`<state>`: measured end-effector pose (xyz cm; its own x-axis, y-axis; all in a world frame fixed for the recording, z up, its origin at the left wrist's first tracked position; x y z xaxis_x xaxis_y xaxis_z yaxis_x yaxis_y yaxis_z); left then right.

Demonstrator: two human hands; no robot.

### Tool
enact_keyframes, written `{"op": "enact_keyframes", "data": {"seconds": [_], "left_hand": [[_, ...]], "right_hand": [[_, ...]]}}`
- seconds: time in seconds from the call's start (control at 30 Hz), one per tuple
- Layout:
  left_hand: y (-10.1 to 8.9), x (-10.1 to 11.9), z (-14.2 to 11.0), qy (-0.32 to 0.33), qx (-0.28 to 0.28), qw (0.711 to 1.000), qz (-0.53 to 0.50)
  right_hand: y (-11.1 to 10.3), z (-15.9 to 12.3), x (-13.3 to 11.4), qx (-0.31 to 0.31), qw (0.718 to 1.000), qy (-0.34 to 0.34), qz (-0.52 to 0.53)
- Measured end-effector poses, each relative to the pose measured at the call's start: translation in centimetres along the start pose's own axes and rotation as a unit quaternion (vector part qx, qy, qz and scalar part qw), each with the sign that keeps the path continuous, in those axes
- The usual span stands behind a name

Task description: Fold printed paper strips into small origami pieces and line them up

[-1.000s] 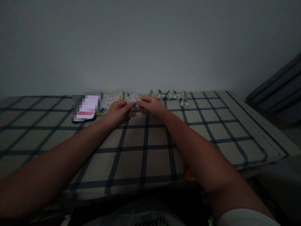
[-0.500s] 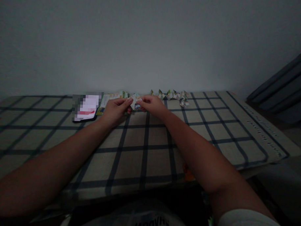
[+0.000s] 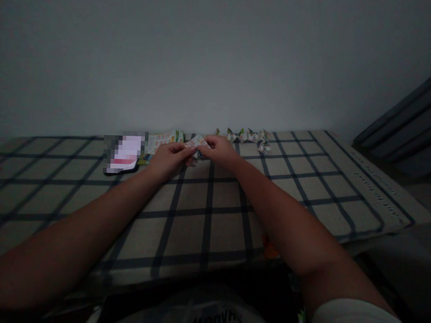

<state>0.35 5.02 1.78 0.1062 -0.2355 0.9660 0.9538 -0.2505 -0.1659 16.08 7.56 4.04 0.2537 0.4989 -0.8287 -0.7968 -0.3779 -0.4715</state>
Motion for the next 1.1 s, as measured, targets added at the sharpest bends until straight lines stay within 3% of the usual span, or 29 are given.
{"op": "enact_keyframes", "data": {"seconds": [0.3, 0.4, 0.63, 0.77, 0.97, 1.1], "left_hand": [[-1.0, 1.3, -0.2, 0.044, 0.059, 0.997, 0.031], [-1.2, 1.4, -0.3, 0.050, 0.081, 0.995, 0.036], [-0.2, 0.3, 0.2, 0.010, 0.022, 0.998, -0.055], [-0.1, -0.2, 0.2, -0.006, 0.002, 1.000, -0.016], [-0.5, 0.9, -0.1, 0.045, 0.027, 0.998, 0.040], [-0.4, 1.1, -0.2, 0.028, 0.034, 0.998, 0.045]], "right_hand": [[0.3, 0.2, 0.9, 0.020, 0.995, 0.030, 0.092], [-0.4, 0.1, 0.8, 0.040, 0.997, 0.031, 0.062], [-0.9, -0.4, -0.2, 0.050, 0.998, 0.037, 0.023], [-0.6, -0.4, -0.3, 0.050, 0.998, 0.030, 0.034], [0.0, -0.1, 0.5, 0.036, 0.990, 0.039, 0.129], [0.4, 0.1, 0.6, 0.022, 0.978, 0.034, 0.205]]}}
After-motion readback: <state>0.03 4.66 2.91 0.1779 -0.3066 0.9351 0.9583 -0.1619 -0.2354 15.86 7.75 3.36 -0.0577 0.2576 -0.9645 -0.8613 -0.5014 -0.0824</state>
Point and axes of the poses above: each hand's wrist, its own z-axis towards the middle knuckle, its own y-axis out of the palm, x = y × z, the point moved 6 cm from there along z, towards the middle knuckle, and after that the axes turned 9 degrees about -x, right-handed, at the moved point
